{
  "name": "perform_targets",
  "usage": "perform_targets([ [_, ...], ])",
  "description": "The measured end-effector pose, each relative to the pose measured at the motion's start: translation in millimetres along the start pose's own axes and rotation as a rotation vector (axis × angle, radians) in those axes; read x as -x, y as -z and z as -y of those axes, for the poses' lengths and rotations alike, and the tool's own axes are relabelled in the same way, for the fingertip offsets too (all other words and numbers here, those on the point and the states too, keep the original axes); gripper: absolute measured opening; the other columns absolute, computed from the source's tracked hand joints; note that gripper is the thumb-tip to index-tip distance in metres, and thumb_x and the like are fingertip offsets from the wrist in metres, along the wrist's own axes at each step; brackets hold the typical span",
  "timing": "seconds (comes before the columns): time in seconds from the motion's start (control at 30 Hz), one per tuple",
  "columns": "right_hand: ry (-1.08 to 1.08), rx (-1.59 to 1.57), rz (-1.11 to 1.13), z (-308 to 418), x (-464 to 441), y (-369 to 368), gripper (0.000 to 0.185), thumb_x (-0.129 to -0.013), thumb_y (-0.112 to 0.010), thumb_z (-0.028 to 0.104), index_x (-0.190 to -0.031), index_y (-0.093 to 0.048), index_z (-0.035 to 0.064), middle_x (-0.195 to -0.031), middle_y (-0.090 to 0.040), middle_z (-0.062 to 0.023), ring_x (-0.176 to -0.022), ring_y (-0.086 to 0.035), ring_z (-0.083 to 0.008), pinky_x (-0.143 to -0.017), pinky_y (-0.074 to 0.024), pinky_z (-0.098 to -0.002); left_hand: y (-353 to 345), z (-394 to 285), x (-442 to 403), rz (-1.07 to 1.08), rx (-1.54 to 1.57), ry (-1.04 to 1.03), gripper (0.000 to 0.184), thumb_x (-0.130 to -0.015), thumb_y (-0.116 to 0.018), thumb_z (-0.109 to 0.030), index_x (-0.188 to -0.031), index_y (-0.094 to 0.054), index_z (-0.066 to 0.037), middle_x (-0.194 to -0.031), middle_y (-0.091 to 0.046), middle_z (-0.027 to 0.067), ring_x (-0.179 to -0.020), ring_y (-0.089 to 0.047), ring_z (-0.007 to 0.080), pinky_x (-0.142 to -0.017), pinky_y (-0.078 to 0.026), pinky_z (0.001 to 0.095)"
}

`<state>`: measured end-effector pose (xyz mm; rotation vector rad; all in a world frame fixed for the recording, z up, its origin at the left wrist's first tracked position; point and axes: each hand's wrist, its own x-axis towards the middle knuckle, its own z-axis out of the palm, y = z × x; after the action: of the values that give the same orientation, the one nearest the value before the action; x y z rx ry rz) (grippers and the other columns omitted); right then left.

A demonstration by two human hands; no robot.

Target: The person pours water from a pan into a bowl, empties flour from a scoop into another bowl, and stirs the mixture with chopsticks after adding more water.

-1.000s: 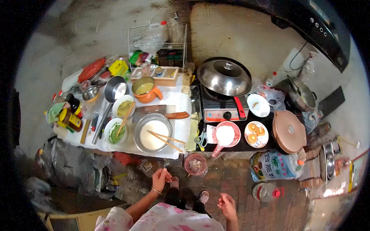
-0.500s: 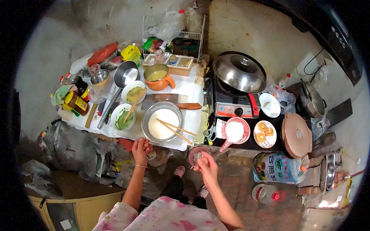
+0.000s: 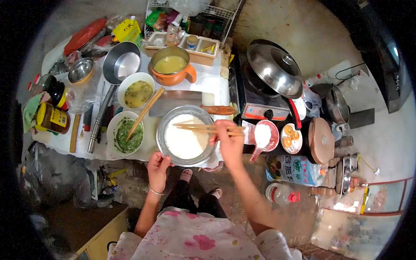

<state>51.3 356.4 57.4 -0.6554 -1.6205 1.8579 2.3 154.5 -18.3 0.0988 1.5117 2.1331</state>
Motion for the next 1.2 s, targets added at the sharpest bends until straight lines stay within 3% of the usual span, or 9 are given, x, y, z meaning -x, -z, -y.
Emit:
perform_targets([
  [0.3,0.081,0.44,0.01,81,-13,62,0.015,-0.086,-0.055,0.01,-0.087,-0.057,-0.0049,-0.066,-0.06,-0.0104,-0.052,-0.06,-0.0144,-0.045,-0.0486,-0.0233,-2,-11,-2,0.014,-0.049,-0.022,0.012,-0.084,-0.057,-0.007,-0.081,-0.045,-0.004,-0.069,-0.051,-0.001,-0.059,-0.05,0.0054,-0.054,-0.042,0.0188],
  [0.4,-0.084,0.308,0.034,82,8,66,0.016,-0.085,-0.056,0.01,-0.086,-0.058,-0.0053,-0.066,-0.061,-0.0108,-0.052,-0.06,-0.0152,-0.046,-0.049,-0.0231,-5,-12,-3,0.011,-0.057,-0.063,0.012,-0.085,-0.056,-0.007,-0.081,-0.045,-0.004,-0.068,-0.051,-0.0002,-0.058,-0.05,0.0056,-0.053,-0.042,0.0192],
  [0.53,0.023,0.38,0.055,76,-7,66,0.016,-0.085,-0.056,0.009,-0.085,-0.058,-0.0064,-0.068,-0.061,-0.0125,-0.054,-0.061,-0.0163,-0.049,-0.0512,-0.0244,-6,-14,-2,0.018,-0.088,-0.088,0.012,-0.086,-0.055,-0.007,-0.081,-0.044,-0.004,-0.068,-0.051,0.0001,-0.058,-0.05,0.0054,-0.053,-0.042,0.0192],
  [0.77,-0.17,0.375,0.13,74,3,75,0.017,-0.084,-0.057,0.01,-0.087,-0.058,-0.0065,-0.07,-0.062,-0.0123,-0.058,-0.062,-0.0169,-0.053,-0.0528,-0.0252,-5,-12,-5,0.015,-0.065,-0.078,0.012,-0.086,-0.055,-0.007,-0.081,-0.044,-0.003,-0.067,-0.051,0.0002,-0.06,-0.049,0.0046,-0.055,-0.043,0.0198],
  [0.83,-0.012,0.475,0.128,73,-5,70,0.017,-0.085,-0.057,0.01,-0.087,-0.059,-0.0068,-0.07,-0.063,-0.0125,-0.059,-0.063,-0.0174,-0.054,-0.0532,-0.0256,-4,-12,-4,0.015,-0.063,-0.061,0.012,-0.086,-0.054,-0.007,-0.081,-0.044,-0.003,-0.067,-0.051,0.0002,-0.061,-0.049,0.0045,-0.055,-0.043,0.0199],
  [0.9,-0.015,0.413,0.054,76,-11,69,0.017,-0.085,-0.055,0.009,-0.085,-0.058,-0.0076,-0.072,-0.062,-0.0137,-0.06,-0.063,-0.018,-0.053,-0.0532,-0.0262,-5,-13,-4,0.016,-0.094,-0.09,0.012,-0.086,-0.054,-0.006,-0.081,-0.044,-0.003,-0.068,-0.05,0.0,-0.06,-0.048,0.0045,-0.055,-0.043,0.0199],
  [1.03,-0.129,0.429,0.168,78,12,78,0.017,-0.087,-0.053,0.007,-0.086,-0.058,-0.0087,-0.072,-0.062,-0.0137,-0.059,-0.062,-0.0193,-0.05,-0.0524,-0.026,-5,-15,-6,0.033,-0.009,-0.038,0.011,-0.086,-0.054,-0.006,-0.081,-0.044,-0.003,-0.069,-0.05,-0.0003,-0.061,-0.048,0.0044,-0.057,-0.043,0.0194],
  [1.17,0.05,0.407,0.102,68,-8,76,0.017,-0.087,-0.052,0.008,-0.086,-0.058,-0.0082,-0.073,-0.062,-0.0137,-0.057,-0.062,-0.0198,-0.05,-0.0523,-0.0258,-2,-12,-5,0.043,-0.066,-0.067,0.011,-0.085,-0.054,-0.005,-0.082,-0.044,-0.004,-0.07,-0.05,-0.0005,-0.063,-0.048,0.0044,-0.059,-0.042,0.0189],
  [1.2,-0.015,0.377,0.054,75,-8,73,0.018,-0.087,-0.052,0.009,-0.088,-0.057,-0.0083,-0.072,-0.062,-0.0143,-0.056,-0.062,-0.0197,-0.049,-0.0525,-0.0272,-3,-12,-5,0.039,-0.059,-0.063,0.011,-0.085,-0.054,-0.005,-0.082,-0.044,-0.004,-0.07,-0.05,-0.0004,-0.063,-0.048,0.0044,-0.059,-0.042,0.0188],
])
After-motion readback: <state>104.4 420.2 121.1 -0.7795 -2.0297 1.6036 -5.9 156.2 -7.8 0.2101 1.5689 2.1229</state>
